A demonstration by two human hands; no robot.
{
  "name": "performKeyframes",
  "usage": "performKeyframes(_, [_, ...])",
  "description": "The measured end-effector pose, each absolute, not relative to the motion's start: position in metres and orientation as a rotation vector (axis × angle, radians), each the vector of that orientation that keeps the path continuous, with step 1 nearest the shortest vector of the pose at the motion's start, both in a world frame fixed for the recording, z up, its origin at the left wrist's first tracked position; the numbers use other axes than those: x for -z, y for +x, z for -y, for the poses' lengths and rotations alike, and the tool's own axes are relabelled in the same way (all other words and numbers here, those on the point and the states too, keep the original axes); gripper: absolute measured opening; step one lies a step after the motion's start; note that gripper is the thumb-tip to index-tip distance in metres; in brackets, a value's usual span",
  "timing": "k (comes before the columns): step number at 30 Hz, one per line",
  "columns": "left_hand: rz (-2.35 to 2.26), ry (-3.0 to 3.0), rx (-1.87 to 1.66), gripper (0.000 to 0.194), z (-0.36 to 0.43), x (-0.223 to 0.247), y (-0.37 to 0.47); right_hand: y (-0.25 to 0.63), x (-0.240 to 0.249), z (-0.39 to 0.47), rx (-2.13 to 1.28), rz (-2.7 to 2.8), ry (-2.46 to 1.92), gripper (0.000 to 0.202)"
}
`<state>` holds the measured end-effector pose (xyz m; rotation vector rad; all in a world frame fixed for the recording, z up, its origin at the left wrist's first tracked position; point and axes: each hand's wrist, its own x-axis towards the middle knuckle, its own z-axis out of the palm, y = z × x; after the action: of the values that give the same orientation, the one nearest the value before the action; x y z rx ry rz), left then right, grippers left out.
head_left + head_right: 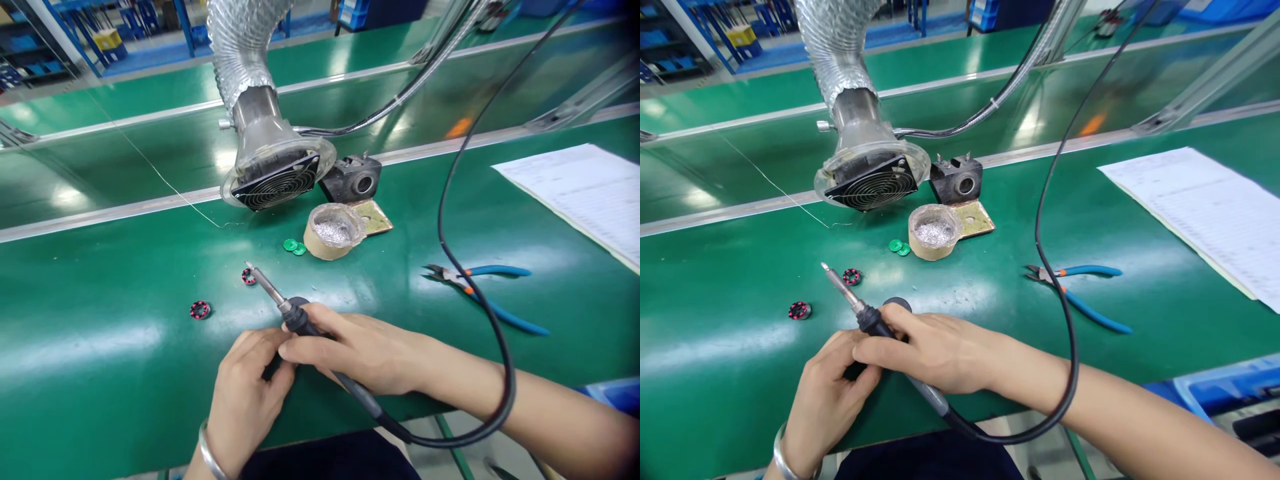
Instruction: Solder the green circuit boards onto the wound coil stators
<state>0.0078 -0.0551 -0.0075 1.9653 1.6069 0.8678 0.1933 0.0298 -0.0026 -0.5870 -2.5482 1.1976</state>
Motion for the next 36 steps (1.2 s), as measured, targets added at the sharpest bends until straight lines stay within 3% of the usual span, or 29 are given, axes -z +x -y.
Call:
performKeyframes(7, [-1.584, 1.871, -0.831, 0.009, 0.053, 0.004, 0.006, 0.185, -0.015, -0.037, -0.596, 2.924, -0.318, 0.022])
performKeyframes(12, [-1.543, 1.794, -0.800, 0.011, 0.050, -0.001, 0.006, 0.180, -0.020, -0.041, -0.458, 3.000, -0.183, 0.031])
performKeyframes(21, [-1.594, 1.787, -0.781, 0.021, 0.055, 0.006, 0.004, 0.191, 0.010, -0.052, -1.035, 2.459, -0.102, 0.052])
performKeyframes(25, [-1.585, 1.825, -0.793, 0.032, 0.057, 0.008, 0.001, 0.202, 0.019, -0.047, -1.023, 2.282, -0.192, 0.049])
performKeyframes(36, [-1.599, 1.893, -0.804, 0.032, 0.058, 0.012, 0.004, 0.205, 0.027, -0.042, -0.985, 2.208, -0.241, 0.048])
